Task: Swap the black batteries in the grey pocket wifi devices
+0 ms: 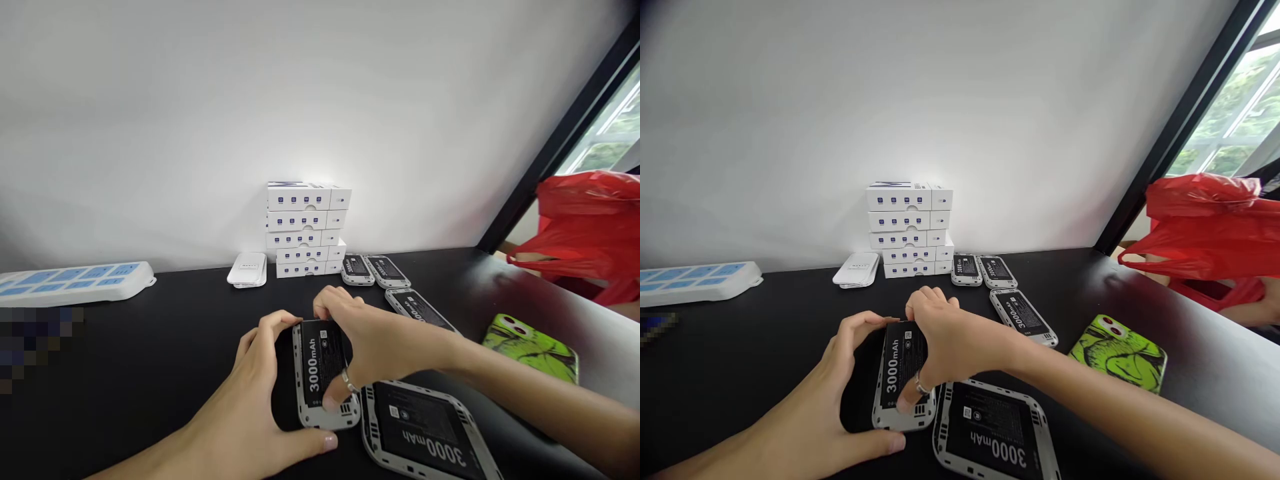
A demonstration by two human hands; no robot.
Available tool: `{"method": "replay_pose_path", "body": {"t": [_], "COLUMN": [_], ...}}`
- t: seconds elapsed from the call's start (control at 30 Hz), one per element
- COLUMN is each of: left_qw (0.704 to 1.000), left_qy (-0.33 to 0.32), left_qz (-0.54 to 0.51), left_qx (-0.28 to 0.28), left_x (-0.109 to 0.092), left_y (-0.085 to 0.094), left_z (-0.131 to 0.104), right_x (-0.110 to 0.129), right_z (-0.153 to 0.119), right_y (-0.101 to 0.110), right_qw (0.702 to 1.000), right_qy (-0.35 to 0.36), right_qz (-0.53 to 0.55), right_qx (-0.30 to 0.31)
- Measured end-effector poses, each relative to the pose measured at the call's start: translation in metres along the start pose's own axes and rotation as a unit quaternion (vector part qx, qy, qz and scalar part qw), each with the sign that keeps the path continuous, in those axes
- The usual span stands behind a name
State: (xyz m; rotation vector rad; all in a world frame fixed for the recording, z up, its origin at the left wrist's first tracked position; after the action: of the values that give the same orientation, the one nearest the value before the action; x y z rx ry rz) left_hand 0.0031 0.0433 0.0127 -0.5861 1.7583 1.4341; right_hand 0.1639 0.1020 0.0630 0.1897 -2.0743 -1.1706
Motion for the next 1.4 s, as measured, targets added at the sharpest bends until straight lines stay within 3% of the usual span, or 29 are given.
{"method": "replay_pose_path", "body": {"t": [0.1, 0.2, 0.27, 0.4, 0.47, 0.57, 0.7, 0.9, 1.0, 1.13, 1.2, 1.33, 1.4], "left_qw": [1.0, 1.0, 1.0, 1.0, 1.0, 1.0, 1.0, 1.0, 0.999, 0.997, 0.995, 0.991, 0.988], "left_qy": [-0.013, -0.012, -0.009, -0.014, -0.008, -0.012, -0.006, -0.004, -0.01, -0.038, -0.058, -0.098, -0.122], "left_qz": [0.005, -0.004, -0.007, -0.005, -0.004, 0.0, 0.001, 0.017, 0.031, 0.066, 0.08, 0.053, 0.032], "left_qx": [0.0, -0.006, -0.013, -0.019, -0.019, -0.019, -0.014, -0.004, -0.007, -0.009, -0.031, -0.076, -0.087], "left_x": [0.0, 0.002, 0.003, 0.004, 0.005, 0.005, 0.006, 0.005, 0.006, 0.012, 0.016, 0.023, 0.023], "left_y": [0.0, 0.0, 0.0, -0.001, -0.002, -0.002, -0.002, -0.002, -0.002, -0.003, -0.003, -0.001, 0.0], "left_z": [0.001, 0.002, 0.002, 0.001, 0.001, 0.001, 0.001, 0.0, 0.0, 0.004, 0.007, 0.012, 0.013], "right_x": [0.003, -0.006, -0.021, -0.055, -0.067, -0.073, -0.066, -0.061, -0.06, -0.043, -0.025, 0.01, 0.017], "right_z": [-0.003, 0.004, 0.013, 0.029, 0.034, 0.038, 0.033, 0.029, 0.031, 0.027, 0.021, 0.008, 0.005], "right_y": [0.004, 0.011, 0.02, 0.036, 0.037, 0.034, 0.031, 0.021, 0.014, 0.013, 0.011, -0.008, -0.014], "right_qw": [0.997, 0.967, 0.953, 0.969, 0.972, 0.981, 0.994, 0.994, 0.989, 0.974, 0.975, 0.972, 0.963], "right_qy": [0.06, 0.105, 0.09, 0.033, 0.016, 0.008, -0.001, -0.012, -0.014, -0.012, 0.032, 0.189, 0.203], "right_qz": [0.053, 0.23, 0.288, 0.186, 0.156, 0.126, 0.039, -0.07, -0.108, -0.152, -0.161, -0.136, -0.176], "right_qx": [-0.002, 0.021, -0.025, -0.162, -0.175, -0.146, -0.101, -0.087, -0.101, -0.165, -0.149, 0.001, 0.002]}}
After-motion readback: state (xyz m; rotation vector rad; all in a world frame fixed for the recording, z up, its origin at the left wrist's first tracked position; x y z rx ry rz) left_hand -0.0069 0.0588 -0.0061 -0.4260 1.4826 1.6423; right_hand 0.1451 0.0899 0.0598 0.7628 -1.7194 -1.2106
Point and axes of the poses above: each hand's wrist, its own z-axis towards the middle knuckle, its own y-axis out of the back of the hand, x = y × z, the point moved 4 cm from there along z, towards the middle knuckle, and after that the axes turned 7 degrees about x, right-handed, at the moved point
